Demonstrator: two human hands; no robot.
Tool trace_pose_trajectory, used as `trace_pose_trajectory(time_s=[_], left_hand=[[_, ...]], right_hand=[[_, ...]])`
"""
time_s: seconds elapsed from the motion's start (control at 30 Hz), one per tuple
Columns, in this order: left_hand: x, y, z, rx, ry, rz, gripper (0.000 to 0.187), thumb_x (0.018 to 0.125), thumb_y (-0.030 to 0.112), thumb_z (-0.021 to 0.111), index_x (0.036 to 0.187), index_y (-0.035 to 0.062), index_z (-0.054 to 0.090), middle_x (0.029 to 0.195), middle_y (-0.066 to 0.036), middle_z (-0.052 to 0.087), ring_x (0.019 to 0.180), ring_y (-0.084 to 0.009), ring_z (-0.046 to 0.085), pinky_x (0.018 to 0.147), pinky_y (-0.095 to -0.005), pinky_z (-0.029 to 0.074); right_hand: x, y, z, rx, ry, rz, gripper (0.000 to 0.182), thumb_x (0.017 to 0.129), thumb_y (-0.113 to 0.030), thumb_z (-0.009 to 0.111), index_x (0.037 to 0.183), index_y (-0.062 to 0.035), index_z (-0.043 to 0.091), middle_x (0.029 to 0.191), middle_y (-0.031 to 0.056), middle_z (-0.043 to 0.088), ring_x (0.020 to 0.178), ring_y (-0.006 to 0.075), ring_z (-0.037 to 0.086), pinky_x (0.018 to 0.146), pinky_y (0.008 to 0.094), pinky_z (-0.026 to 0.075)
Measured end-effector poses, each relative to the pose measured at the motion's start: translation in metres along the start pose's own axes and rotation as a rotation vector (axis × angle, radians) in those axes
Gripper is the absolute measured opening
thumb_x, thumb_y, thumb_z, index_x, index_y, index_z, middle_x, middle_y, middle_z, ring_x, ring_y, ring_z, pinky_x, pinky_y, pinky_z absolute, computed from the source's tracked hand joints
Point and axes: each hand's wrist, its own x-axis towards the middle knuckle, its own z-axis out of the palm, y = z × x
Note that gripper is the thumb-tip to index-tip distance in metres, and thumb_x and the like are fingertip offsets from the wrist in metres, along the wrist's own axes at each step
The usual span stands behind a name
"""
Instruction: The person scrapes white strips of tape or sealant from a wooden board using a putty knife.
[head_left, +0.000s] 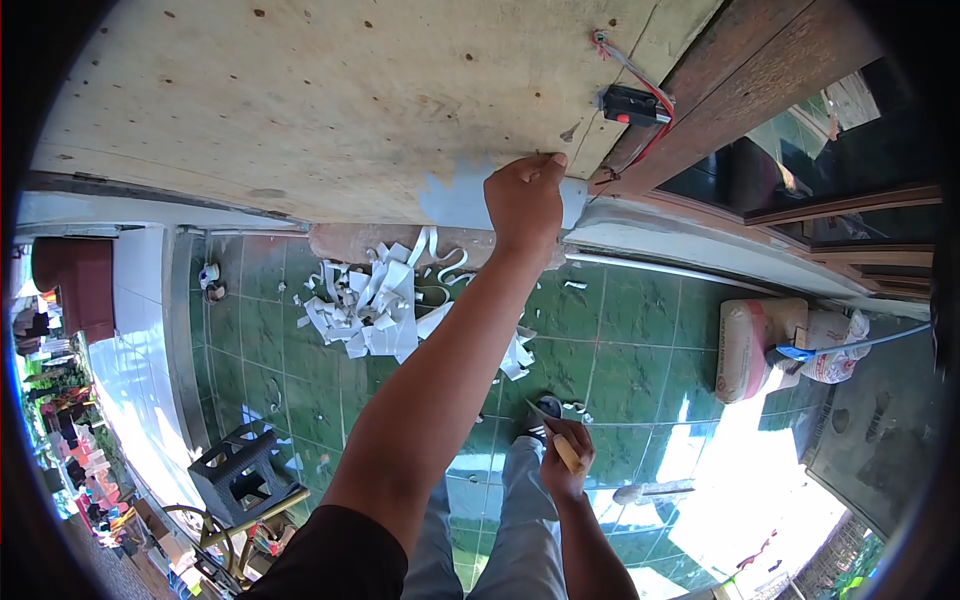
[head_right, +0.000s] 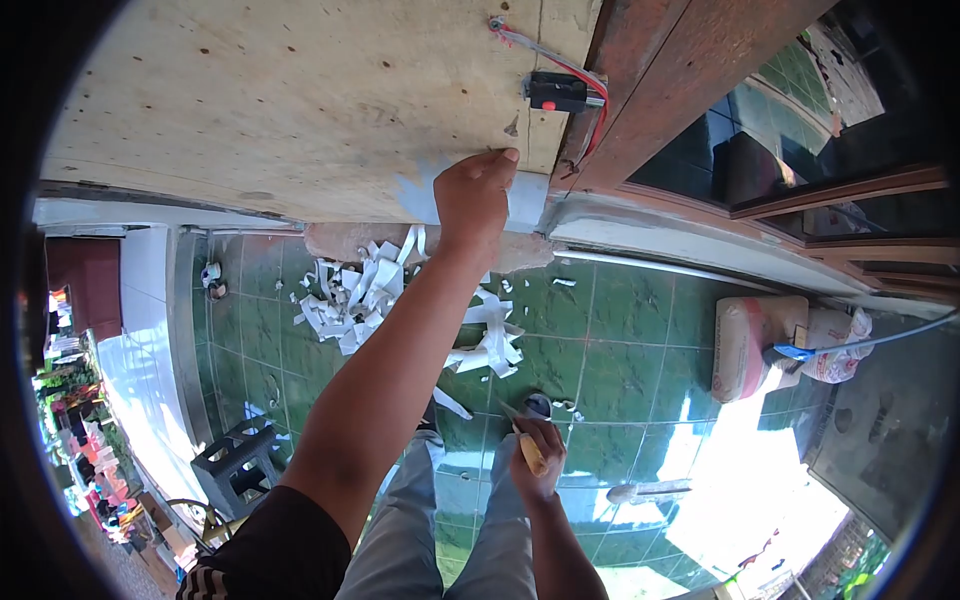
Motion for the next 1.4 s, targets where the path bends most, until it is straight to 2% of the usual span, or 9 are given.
trace_pose_trajectory(time_s=[0.13, 0.43, 0.63, 0.73, 1.03, 1.13, 1.23, 1.33, 1.4], left_hand=[[0.0, 0.001, 0.001, -0.128, -0.017, -0.071, 0.022, 0.09, 0.015, 0.077, 0.097, -0.006, 0.076, 0.08, -0.001, 0.065, 0.076, -0.0109, 0.054, 0.071, -0.028, 0.041], [-0.021, -0.029, -0.028, 0.057, -0.079, -0.076, 0.026, 0.091, 0.018, 0.077, 0.099, -0.0062, 0.077, 0.084, -0.005, 0.069, 0.077, -0.0106, 0.058, 0.073, -0.0276, 0.045], [-0.014, -0.035, -0.025, 0.105, -0.044, 0.105, 0.033, 0.094, 0.023, 0.079, 0.105, -0.0073, 0.078, 0.081, -0.006, 0.072, 0.076, -0.0109, 0.059, 0.071, -0.0278, 0.048], [-0.01, -0.004, -0.016, 0.091, -0.072, 0.051, 0.035, 0.094, 0.024, 0.08, 0.107, -0.0083, 0.077, 0.082, -0.006, 0.072, 0.075, -0.0106, 0.059, 0.071, -0.0283, 0.047], [0.003, -0.004, -0.006, -0.057, -0.013, -0.025, 0.028, 0.089, 0.017, 0.077, 0.101, -0.008, 0.078, 0.084, -0.005, 0.071, 0.075, -0.0116, 0.057, 0.071, -0.0301, 0.046], [0.006, -0.015, -0.01, -0.171, -0.04, -0.182, 0.028, 0.088, 0.017, 0.077, 0.101, -0.0073, 0.078, 0.085, -0.005, 0.071, 0.077, -0.0119, 0.059, 0.073, -0.0294, 0.046], [-0.004, -0.028, -0.02, -0.021, -0.042, -0.129, 0.029, 0.089, 0.017, 0.077, 0.104, -0.0079, 0.077, 0.087, -0.006, 0.072, 0.08, -0.0117, 0.061, 0.075, -0.0284, 0.047], [-0.014, -0.033, -0.024, -0.026, -0.082, -0.136, 0.032, 0.091, 0.02, 0.079, 0.106, -0.0085, 0.077, 0.088, -0.007, 0.074, 0.084, -0.0124, 0.063, 0.078, -0.0283, 0.048], [-0.011, -0.029, -0.019, -0.029, -0.09, -0.046, 0.034, 0.092, 0.022, 0.08, 0.107, -0.0086, 0.077, 0.091, -0.008, 0.075, 0.086, -0.0135, 0.065, 0.081, -0.0291, 0.049]], right_hand=[[-0.007, 0.007, -0.005, -0.027, 0.022, 0.022, 0.024, 0.077, 0.008, 0.072, 0.099, -0.003, 0.076, 0.095, 0.0135, 0.073, 0.086, 0.0341, 0.071, 0.078, 0.0437, 0.057], [-0.018, 0.001, 0.004, 0.003, -0.02, 0.058, 0.022, 0.08, 0.006, 0.073, 0.099, -0.0036, 0.077, 0.094, 0.0132, 0.073, 0.085, 0.0332, 0.071, 0.076, 0.0429, 0.056], [-0.024, -0.001, 0.013, 0.024, -0.055, 0.104, 0.02, 0.083, 0.004, 0.074, 0.101, -0.0038, 0.077, 0.095, 0.0135, 0.074, 0.086, 0.0337, 0.071, 0.078, 0.0426, 0.057], [-0.026, 0.0, 0.016, 0.045, -0.057, 0.12, 0.018, 0.084, 0.002, 0.074, 0.101, -0.0037, 0.077, 0.095, 0.014, 0.074, 0.087, 0.0341, 0.072, 0.079, 0.0425, 0.057], [-0.027, -0.013, 0.018, 0.035, -0.068, 0.125, 0.014, 0.086, 0.001, 0.073, 0.1, -0.0031, 0.076, 0.095, 0.0143, 0.074, 0.088, 0.0343, 0.072, 0.079, 0.0427, 0.058], [-0.028, -0.012, 0.021, 0.035, -0.044, 0.083, 0.011, 0.087, 0.002, 0.075, 0.097, -0.0024, 0.076, 0.09, 0.0134, 0.074, 0.082, 0.0327, 0.072, 0.074, 0.0417, 0.058], [-0.03, -0.013, 0.022, 0.025, -0.041, 0.064, 0.01, 0.088, 0.001, 0.075, 0.097, -0.0024, 0.076, 0.09, 0.0132, 0.074, 0.082, 0.0323, 0.072, 0.074, 0.0415, 0.058], [-0.035, -0.015, 0.021, 0.038, -0.095, 0.162, 0.014, 0.087, 0.001, 0.072, 0.099, -0.0041, 0.076, 0.097, 0.013, 0.075, 0.09, 0.0336, 0.073, 0.081, 0.0414, 0.058], [-0.035, -0.015, 0.022, 0.046, -0.089, 0.154, 0.014, 0.087, 0.001, 0.072, 0.099, -0.0043, 0.075, 0.097, 0.0127, 0.075, 0.09, 0.0335, 0.073, 0.081, 0.0411, 0.058]])
